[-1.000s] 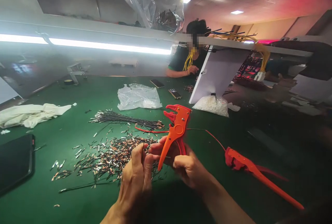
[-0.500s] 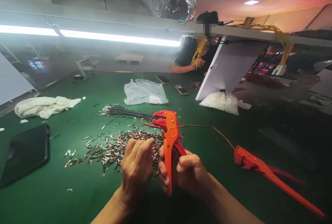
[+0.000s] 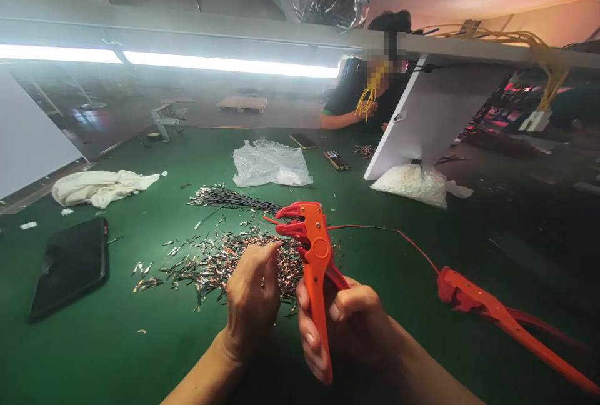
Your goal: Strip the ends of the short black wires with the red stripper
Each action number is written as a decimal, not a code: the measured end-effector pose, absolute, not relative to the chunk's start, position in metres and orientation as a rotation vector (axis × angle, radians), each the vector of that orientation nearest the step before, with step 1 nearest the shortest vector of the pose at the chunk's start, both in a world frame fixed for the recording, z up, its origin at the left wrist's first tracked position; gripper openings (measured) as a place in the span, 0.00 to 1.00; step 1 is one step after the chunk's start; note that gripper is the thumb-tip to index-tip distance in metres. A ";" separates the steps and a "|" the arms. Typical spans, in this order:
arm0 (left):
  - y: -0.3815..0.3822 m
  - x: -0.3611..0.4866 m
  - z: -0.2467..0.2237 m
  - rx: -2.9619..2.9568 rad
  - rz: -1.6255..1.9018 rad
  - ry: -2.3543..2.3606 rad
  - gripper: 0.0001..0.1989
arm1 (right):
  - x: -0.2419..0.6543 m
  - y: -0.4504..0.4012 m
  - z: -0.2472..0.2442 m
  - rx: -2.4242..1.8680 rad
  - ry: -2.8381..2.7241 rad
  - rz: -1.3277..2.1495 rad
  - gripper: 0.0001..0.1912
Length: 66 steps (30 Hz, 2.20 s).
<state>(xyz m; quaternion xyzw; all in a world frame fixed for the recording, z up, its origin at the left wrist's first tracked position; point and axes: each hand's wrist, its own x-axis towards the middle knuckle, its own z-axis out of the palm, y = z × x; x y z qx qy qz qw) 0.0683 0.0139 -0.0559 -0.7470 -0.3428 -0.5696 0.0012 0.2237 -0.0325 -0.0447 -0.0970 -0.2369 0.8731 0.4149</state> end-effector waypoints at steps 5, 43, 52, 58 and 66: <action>0.013 0.066 -0.057 -2.387 -1.726 -1.015 0.12 | 0.222 -0.037 -0.045 -0.235 -0.550 2.249 0.18; 0.003 0.071 -0.044 -2.748 -1.400 -1.100 0.22 | 0.231 -0.034 -0.047 -0.934 -0.953 1.425 0.08; 0.003 0.078 -0.061 -2.904 -0.844 -1.253 0.15 | 0.215 -0.030 -0.030 -0.919 -0.707 1.574 0.28; 0.010 0.071 -0.055 -3.028 -0.806 -1.230 0.20 | 0.220 -0.027 -0.029 -0.907 -0.654 1.623 0.27; 0.016 0.063 -0.042 -2.674 -1.439 -1.237 0.06 | 0.230 -0.028 -0.025 -0.596 -0.628 1.770 0.30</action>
